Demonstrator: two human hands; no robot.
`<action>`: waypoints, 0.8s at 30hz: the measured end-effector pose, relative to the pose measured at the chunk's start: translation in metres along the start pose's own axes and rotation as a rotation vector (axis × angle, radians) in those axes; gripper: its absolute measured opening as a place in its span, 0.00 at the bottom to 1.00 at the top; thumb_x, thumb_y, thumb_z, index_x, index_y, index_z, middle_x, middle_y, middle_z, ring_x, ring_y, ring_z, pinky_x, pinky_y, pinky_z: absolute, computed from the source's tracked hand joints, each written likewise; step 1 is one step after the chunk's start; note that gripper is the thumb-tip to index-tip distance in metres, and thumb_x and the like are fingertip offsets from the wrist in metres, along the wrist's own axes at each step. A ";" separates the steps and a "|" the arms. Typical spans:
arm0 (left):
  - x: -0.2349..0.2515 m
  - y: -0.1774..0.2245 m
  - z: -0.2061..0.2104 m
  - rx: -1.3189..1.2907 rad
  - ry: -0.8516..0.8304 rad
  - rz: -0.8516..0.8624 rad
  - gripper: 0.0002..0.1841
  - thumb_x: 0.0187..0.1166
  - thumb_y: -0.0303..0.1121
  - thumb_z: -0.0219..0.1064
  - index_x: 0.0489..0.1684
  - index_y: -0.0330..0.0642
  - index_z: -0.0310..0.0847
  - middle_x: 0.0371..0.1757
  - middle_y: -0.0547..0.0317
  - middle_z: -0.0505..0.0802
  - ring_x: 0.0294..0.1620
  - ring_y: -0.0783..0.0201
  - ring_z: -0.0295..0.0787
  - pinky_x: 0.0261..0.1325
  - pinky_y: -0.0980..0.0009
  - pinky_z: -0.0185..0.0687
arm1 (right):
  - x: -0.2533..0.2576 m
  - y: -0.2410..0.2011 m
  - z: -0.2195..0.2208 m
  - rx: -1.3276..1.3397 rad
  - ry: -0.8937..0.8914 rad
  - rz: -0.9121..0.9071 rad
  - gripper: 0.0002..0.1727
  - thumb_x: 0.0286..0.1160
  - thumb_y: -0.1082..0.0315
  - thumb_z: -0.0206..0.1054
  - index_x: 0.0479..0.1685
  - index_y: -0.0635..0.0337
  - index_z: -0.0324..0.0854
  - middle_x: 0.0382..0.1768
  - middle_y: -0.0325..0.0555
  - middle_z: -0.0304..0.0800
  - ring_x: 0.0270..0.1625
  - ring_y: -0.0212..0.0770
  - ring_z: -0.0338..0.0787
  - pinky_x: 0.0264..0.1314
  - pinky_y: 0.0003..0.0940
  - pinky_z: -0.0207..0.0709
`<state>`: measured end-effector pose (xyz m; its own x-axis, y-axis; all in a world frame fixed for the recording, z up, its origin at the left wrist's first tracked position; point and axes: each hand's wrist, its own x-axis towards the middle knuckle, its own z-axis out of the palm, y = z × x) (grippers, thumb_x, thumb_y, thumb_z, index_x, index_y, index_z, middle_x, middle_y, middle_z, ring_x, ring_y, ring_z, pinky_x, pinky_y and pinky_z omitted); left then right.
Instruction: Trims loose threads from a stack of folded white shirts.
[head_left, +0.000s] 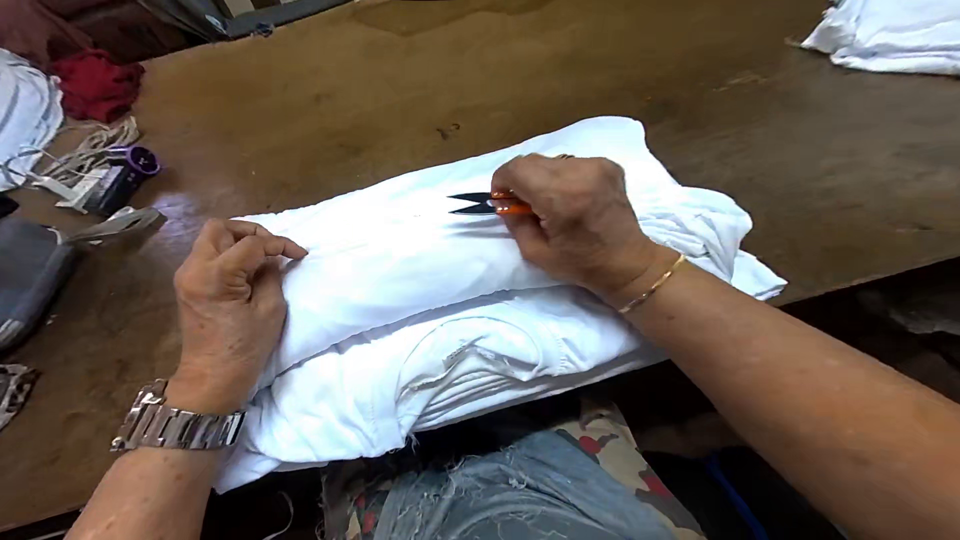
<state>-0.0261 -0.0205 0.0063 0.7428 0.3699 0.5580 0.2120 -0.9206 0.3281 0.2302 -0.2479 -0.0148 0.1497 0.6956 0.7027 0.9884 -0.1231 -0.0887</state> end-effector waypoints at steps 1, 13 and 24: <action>-0.003 0.005 -0.001 0.039 -0.005 0.010 0.10 0.82 0.22 0.60 0.47 0.36 0.90 0.53 0.44 0.85 0.49 0.60 0.83 0.54 0.68 0.79 | -0.005 0.003 0.002 0.006 -0.035 -0.014 0.11 0.78 0.68 0.57 0.42 0.61 0.85 0.32 0.53 0.89 0.35 0.55 0.91 0.29 0.52 0.75; -0.036 0.051 -0.030 0.083 0.084 0.315 0.09 0.78 0.30 0.67 0.43 0.31 0.87 0.52 0.39 0.81 0.51 0.52 0.78 0.54 0.58 0.74 | -0.070 -0.048 -0.068 0.305 -0.485 -0.282 0.06 0.70 0.61 0.66 0.39 0.48 0.87 0.24 0.32 0.79 0.24 0.35 0.81 0.21 0.34 0.70; -0.103 0.063 -0.032 -0.044 -0.455 0.315 0.08 0.84 0.40 0.66 0.43 0.51 0.89 0.51 0.52 0.84 0.46 0.61 0.84 0.44 0.66 0.83 | -0.085 -0.016 -0.091 0.683 -0.616 -0.113 0.07 0.71 0.65 0.65 0.26 0.46 0.85 0.21 0.25 0.79 0.24 0.21 0.78 0.22 0.20 0.69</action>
<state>-0.1099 -0.1126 -0.0063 0.9675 -0.0233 0.2517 -0.0845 -0.9683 0.2352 0.1992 -0.3695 -0.0084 -0.1546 0.9557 0.2506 0.7689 0.2757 -0.5769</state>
